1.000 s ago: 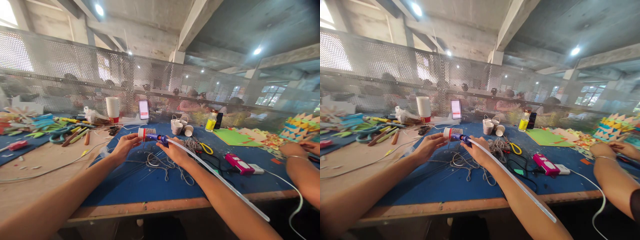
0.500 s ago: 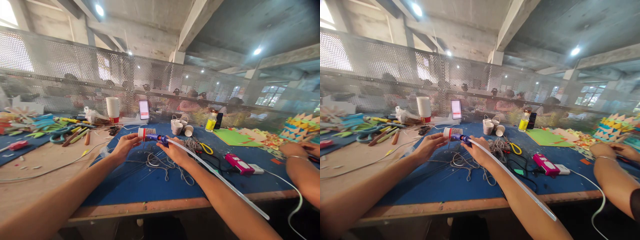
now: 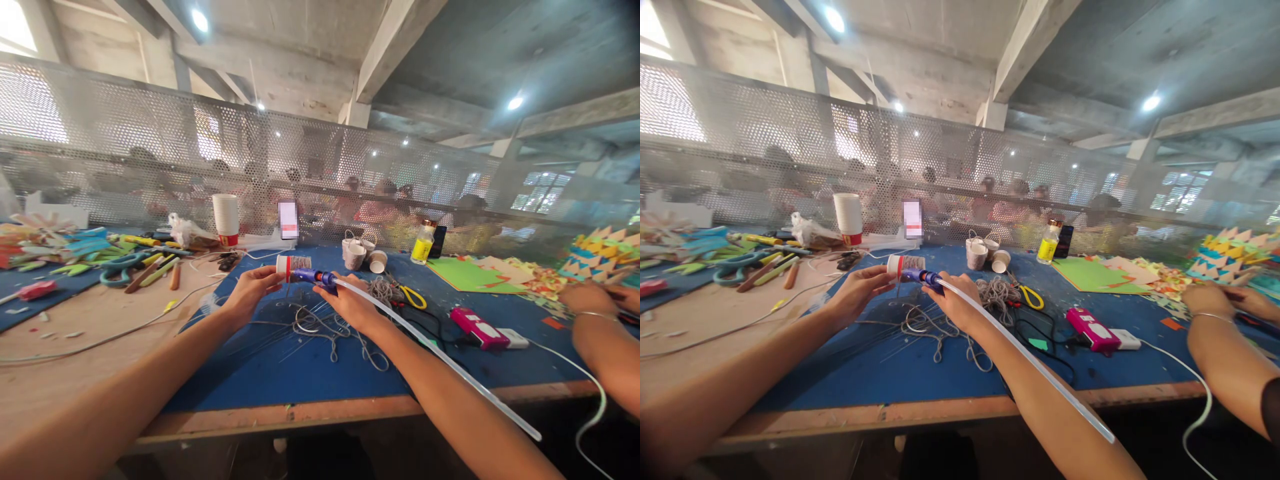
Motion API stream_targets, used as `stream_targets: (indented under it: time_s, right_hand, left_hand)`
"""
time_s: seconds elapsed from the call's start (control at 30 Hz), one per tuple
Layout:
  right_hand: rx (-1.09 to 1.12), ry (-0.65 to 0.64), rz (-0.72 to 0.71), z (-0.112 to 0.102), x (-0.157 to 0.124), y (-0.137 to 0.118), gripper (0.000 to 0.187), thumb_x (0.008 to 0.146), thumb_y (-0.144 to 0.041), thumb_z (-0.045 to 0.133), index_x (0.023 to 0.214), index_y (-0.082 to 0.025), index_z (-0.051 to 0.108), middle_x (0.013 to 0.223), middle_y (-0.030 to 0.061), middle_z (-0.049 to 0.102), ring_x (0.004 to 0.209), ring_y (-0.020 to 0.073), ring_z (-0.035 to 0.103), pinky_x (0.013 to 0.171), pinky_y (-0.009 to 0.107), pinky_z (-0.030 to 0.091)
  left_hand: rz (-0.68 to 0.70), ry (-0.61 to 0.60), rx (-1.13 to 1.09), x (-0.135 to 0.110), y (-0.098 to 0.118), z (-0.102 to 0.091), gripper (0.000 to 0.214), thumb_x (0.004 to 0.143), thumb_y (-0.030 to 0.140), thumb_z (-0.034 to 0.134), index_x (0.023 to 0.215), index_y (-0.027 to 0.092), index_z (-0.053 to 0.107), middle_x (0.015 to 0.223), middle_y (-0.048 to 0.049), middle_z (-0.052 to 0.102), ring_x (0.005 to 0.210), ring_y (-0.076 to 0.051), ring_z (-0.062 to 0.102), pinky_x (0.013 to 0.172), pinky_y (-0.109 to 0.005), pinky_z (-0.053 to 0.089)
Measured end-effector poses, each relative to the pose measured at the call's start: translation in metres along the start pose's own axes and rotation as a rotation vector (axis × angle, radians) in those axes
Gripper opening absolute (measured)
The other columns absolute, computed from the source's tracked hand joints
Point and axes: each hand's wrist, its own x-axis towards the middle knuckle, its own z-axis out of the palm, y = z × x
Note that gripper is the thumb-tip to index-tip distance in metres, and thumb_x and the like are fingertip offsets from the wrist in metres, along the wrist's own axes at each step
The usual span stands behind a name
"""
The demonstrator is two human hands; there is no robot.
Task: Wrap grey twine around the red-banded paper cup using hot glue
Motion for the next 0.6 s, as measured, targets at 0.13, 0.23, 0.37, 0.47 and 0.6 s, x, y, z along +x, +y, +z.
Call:
stream_targets:
  time_s: [0.13, 0.23, 0.37, 0.47, 0.6]
  right_hand:
    - [-0.002, -0.002, -0.007, 0.0001, -0.0001, -0.0001, 0.046, 0.093, -0.06, 0.041, 0.099, -0.02, 0.064, 0.08, 0.0045, 0.07, 0.077, 0.0194, 0.063, 0.068, 0.026, 0.035]
    - [-0.009, -0.004, -0.008, 0.0006, -0.0002, -0.0004, 0.045, 0.093, -0.06, 0.041, 0.098, -0.02, 0.063, 0.08, 0.0041, 0.07, 0.077, 0.0192, 0.063, 0.067, 0.026, 0.034]
    - [-0.018, 0.001, -0.017, 0.0014, -0.0001, -0.0005, 0.044, 0.093, -0.06, 0.042, 0.097, -0.021, 0.062, 0.079, 0.0033, 0.07, 0.075, 0.0191, 0.063, 0.066, 0.026, 0.033]
    - [-0.023, -0.007, -0.019, 0.0017, 0.0003, -0.0004, 0.044, 0.093, -0.059, 0.042, 0.096, -0.02, 0.062, 0.079, 0.0031, 0.07, 0.075, 0.0192, 0.063, 0.066, 0.026, 0.033]
    - [-0.038, 0.002, -0.025, 0.0025, 0.0012, -0.0005, 0.043, 0.092, -0.06, 0.043, 0.095, -0.021, 0.061, 0.079, 0.0025, 0.07, 0.075, 0.0196, 0.063, 0.065, 0.027, 0.032]
  left_hand:
    - [0.003, -0.004, 0.001, 0.0005, -0.0003, -0.0006, 0.029, 0.067, 0.038, 0.078, 0.089, 0.02, 0.077, 0.097, -0.0074, 0.075, 0.095, -0.023, 0.065, 0.086, -0.033, 0.047]
    - [0.008, -0.006, -0.012, 0.0012, -0.0008, -0.001, 0.03, 0.066, 0.038, 0.079, 0.09, 0.02, 0.077, 0.098, -0.0081, 0.074, 0.095, -0.023, 0.065, 0.086, -0.034, 0.047]
    - [0.0, -0.001, -0.016, 0.0012, -0.0006, -0.001, 0.029, 0.067, 0.036, 0.079, 0.09, 0.019, 0.077, 0.097, -0.0081, 0.074, 0.094, -0.022, 0.064, 0.086, -0.034, 0.047]
    - [-0.001, 0.0, -0.021, 0.0007, 0.0, -0.001, 0.028, 0.067, 0.036, 0.079, 0.089, 0.019, 0.077, 0.097, -0.008, 0.074, 0.094, -0.022, 0.064, 0.087, -0.034, 0.047]
    - [-0.006, 0.007, -0.033, 0.0022, 0.0, -0.0016, 0.026, 0.067, 0.035, 0.08, 0.089, 0.02, 0.077, 0.095, -0.0067, 0.074, 0.093, -0.021, 0.063, 0.086, -0.033, 0.047]
